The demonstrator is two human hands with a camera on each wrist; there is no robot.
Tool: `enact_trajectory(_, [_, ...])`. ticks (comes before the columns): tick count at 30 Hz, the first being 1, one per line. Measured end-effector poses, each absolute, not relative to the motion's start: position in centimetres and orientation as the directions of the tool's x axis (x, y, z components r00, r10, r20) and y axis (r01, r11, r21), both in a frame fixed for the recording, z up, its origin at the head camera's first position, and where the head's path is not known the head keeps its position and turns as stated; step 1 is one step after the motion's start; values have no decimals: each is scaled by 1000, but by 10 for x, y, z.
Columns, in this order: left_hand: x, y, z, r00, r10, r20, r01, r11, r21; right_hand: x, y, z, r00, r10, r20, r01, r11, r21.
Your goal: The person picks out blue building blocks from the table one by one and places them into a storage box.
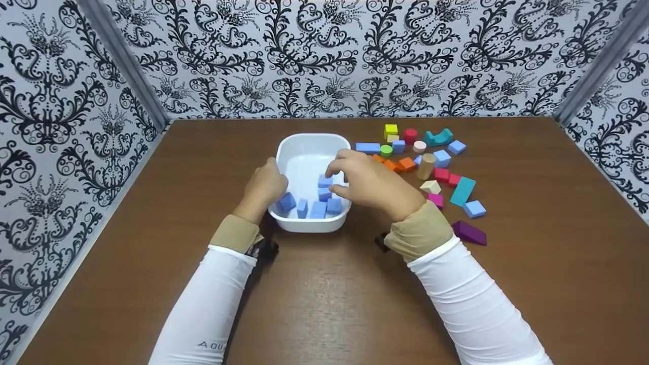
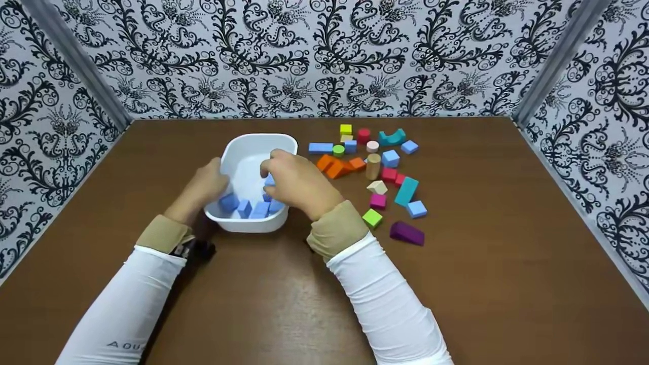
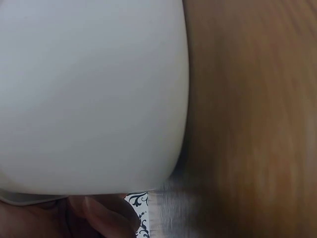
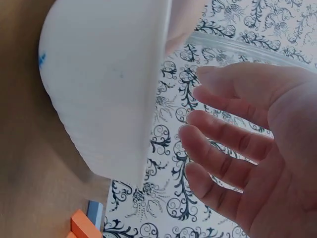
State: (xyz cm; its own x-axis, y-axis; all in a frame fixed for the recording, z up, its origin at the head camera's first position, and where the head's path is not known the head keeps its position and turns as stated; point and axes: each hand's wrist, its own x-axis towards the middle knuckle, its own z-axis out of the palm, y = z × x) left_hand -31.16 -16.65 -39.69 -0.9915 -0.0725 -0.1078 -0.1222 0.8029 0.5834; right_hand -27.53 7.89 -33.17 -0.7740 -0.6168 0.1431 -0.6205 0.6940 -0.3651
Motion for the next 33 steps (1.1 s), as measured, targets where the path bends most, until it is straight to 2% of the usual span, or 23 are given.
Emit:
enact_trajectory(6, [-311,-167,-398,-991,-65,-117,-122,788,603,-281,98,-326,-786,-580,213,-614,696,-372])
enact_trajectory(17, [-311,-166,-396,-989,-73,-127,-135,791,597,-301,155,-309,-869,-426,251,-494,765,-413])
enact_trajectory(24, [-311,-165,-394,-989,-78,-126,-138,790,597,-307,198,-301,-948,-274,160,-317,808,-497])
enact_trajectory(33, [-312,-166,-398,-989,-77,-123,-135,793,593,-327,253,-323,-977,-206,53,-204,839,-505])
